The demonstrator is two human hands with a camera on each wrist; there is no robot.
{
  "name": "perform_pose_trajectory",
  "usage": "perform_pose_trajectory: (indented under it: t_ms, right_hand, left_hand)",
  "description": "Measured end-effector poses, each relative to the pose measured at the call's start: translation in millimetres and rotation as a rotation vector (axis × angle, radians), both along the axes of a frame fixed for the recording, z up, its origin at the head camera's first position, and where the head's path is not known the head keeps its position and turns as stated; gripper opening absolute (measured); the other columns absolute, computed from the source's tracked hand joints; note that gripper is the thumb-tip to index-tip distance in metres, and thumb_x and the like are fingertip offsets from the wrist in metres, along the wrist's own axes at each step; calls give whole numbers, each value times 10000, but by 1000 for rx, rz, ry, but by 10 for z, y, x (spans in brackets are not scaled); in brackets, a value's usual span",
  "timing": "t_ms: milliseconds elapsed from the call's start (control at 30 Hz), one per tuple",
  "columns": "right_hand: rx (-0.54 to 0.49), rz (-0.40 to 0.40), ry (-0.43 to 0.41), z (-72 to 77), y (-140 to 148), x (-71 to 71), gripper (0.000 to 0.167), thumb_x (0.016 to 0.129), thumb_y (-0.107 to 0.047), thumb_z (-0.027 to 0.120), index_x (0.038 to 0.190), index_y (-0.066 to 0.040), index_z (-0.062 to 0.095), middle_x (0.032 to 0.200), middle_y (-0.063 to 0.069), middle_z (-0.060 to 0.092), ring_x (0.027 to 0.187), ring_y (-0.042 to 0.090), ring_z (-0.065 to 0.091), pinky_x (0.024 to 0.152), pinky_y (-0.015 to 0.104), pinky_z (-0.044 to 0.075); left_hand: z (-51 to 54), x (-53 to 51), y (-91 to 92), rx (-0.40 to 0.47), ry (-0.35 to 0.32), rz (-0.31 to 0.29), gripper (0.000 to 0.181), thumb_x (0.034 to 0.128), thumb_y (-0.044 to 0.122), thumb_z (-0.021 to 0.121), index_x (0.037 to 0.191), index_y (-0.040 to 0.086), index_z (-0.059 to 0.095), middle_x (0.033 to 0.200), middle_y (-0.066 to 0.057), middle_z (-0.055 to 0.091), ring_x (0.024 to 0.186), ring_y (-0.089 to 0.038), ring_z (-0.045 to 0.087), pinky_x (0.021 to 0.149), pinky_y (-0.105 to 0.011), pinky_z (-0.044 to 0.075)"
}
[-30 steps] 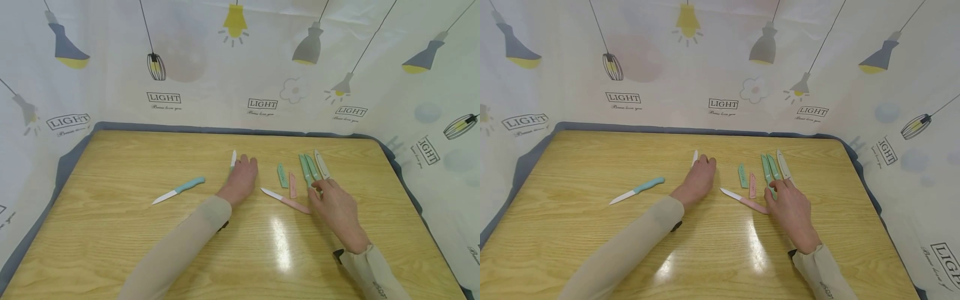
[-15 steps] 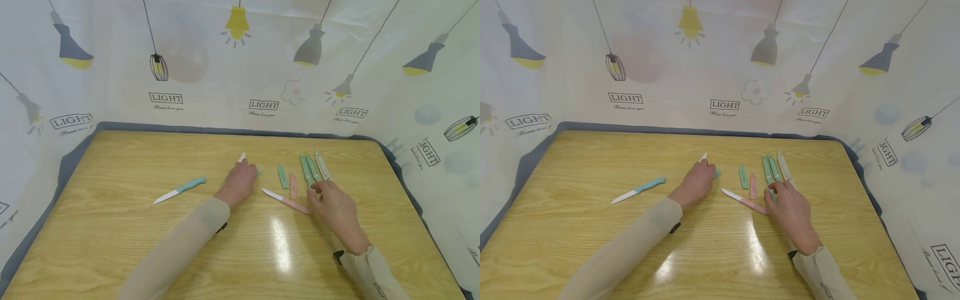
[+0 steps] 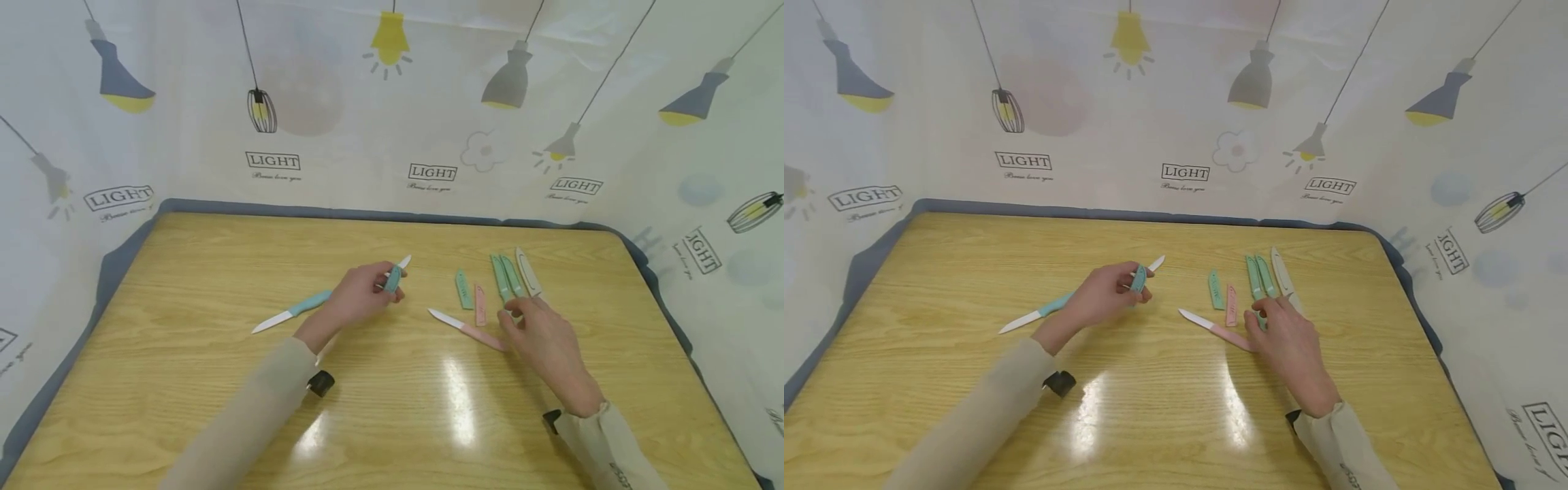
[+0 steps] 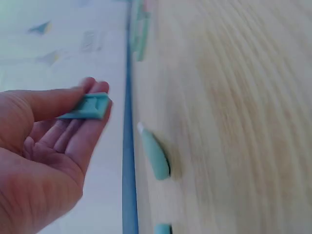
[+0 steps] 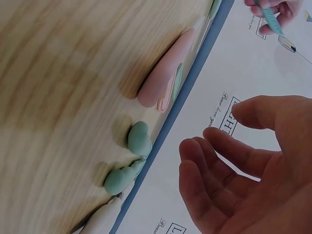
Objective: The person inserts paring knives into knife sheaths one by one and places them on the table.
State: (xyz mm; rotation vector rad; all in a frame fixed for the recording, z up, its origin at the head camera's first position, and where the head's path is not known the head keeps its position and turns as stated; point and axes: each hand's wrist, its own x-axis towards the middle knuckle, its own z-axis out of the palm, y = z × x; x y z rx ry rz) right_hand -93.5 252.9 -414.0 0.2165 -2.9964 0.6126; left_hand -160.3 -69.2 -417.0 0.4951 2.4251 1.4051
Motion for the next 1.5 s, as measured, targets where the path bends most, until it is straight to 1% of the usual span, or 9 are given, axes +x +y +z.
perform_pose_trajectory:
  t_ms: [133, 200, 400, 533, 667, 767, 967, 1267, 1500]
  right_hand:
    - [-12, 21, -6, 19, -60, -23, 315, 1021, -245, 612, 1150, 20, 721, 1106, 186, 709, 901, 318, 718, 648, 457, 616]
    - [-19, 40, -1, 32, -102, -31, 307, 1016, -233, 626, 1143, 29, 723, 1099, 193, 708, 891, 317, 717, 655, 466, 619]
    - [-57, 112, 24, 7, -263, -51, 277, 1020, -186, 631, 1142, 47, 716, 1110, 202, 692, 989, 357, 675, 778, 527, 607]
    - [-94, 165, 19, -39, -426, -33, 244, 1008, -169, 650, 1155, 18, 705, 1191, 203, 675, 965, 345, 681, 739, 497, 610]
    - [-96, 247, 49, -64, -634, -20, 243, 984, -153, 701, 1171, 2, 683, 1180, 181, 691, 955, 339, 708, 724, 480, 615]
    - [-79, 318, 69, -56, -813, -23, 289, 975, -158, 726, 1204, 7, 664, 1182, 164, 693, 1026, 327, 703, 799, 470, 618]
    - [-35, 434, 54, 9, -1164, -57, 421, 980, -222, 733, 1304, 18, 613, 1312, 179, 654, 1193, 332, 647, 986, 470, 572]
    - [60, 592, 76, 41, -1653, -217, 602, 975, -286, 754, 1450, 13, 535, 1476, 209, 546, 1345, 377, 546, 1079, 509, 512]
    - [196, 662, 11, -34, -2074, -305, 691, 1020, -415, 665, 1540, -19, 440, 1585, 184, 438, 1443, 385, 437, 1153, 499, 443]
  left_hand:
    - [54, 64, -257, 249, -98, 48, 366, 1025, 65, 640, 1387, 31, 601, 1114, -120, 759, 1073, -266, 731, 922, -421, 609]
    - [92, 109, -371, 340, -126, 87, 384, 1021, 78, 655, 1394, 19, 589, 1150, -142, 751, 1098, -282, 722, 953, -431, 598]
    - [168, 233, -660, 539, -200, 240, 365, 1061, 131, 607, 1400, 2, 565, 1252, -181, 707, 1120, -262, 719, 955, -373, 600]
    - [192, 287, -823, 651, -238, 334, 366, 1080, 160, 569, 1405, -4, 535, 1273, -170, 689, 1129, -238, 715, 975, -383, 583]
    - [194, 301, -986, 736, -243, 407, 396, 1066, 181, 595, 1412, 5, 518, 1243, -119, 705, 1134, -217, 711, 989, -358, 569]
    - [187, 307, -1121, 789, -222, 453, 405, 1053, 180, 619, 1400, 0, 517, 1208, -91, 719, 1126, -202, 714, 989, -332, 562]
    - [152, 312, -1351, 884, -173, 527, 376, 1051, 146, 617, 1372, -16, 507, 1133, -73, 739, 1081, -173, 729, 973, -315, 563]
    - [81, 314, -1464, 989, -174, 614, 326, 1045, 94, 610, 1327, -33, 507, 1077, -73, 765, 1010, -174, 751, 945, -304, 583]
    - [25, 333, -1559, 1020, -179, 654, 298, 1041, 96, 615, 1300, -23, 525, 1079, -77, 758, 1005, -181, 752, 940, -304, 586]
